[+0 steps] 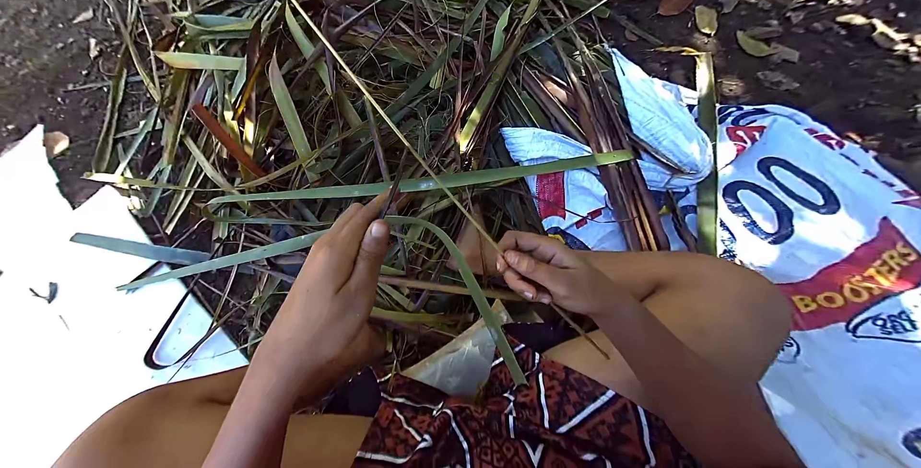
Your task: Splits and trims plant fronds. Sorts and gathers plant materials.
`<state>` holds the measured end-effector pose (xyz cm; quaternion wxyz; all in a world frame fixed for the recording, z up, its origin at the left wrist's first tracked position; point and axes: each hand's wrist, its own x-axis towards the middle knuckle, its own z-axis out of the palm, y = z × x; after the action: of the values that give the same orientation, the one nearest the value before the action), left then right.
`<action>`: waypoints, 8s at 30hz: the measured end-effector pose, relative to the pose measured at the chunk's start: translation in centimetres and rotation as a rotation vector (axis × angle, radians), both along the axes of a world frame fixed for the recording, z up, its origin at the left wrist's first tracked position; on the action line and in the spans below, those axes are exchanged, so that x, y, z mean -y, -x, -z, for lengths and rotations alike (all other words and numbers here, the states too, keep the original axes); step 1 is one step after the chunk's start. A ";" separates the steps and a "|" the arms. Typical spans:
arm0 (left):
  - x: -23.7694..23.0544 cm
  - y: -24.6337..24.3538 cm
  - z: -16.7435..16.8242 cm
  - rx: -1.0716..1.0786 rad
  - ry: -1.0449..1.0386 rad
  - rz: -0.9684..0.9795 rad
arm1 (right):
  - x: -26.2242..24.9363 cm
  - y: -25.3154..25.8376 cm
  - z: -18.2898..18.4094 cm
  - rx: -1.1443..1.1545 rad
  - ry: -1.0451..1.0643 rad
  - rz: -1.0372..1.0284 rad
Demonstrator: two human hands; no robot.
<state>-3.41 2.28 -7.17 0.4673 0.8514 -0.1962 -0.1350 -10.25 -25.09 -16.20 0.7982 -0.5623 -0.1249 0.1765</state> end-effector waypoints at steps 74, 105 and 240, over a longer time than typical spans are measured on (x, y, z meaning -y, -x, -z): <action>3.4 -3.1 1.2 0.105 0.059 -0.243 | -0.1 1.0 0.3 -0.094 0.017 0.099; 5.9 0.1 4.9 -0.101 -0.069 0.057 | -0.5 0.6 0.2 -0.213 -0.047 0.141; 6.1 4.0 6.5 0.045 -0.188 0.553 | 2.1 -1.2 -0.2 -0.331 -0.191 0.367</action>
<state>-7.41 -3.78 -13.70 0.3272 0.8080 -0.4178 -0.2559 -9.08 -27.22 -16.02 0.8758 -0.4612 0.0955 0.1056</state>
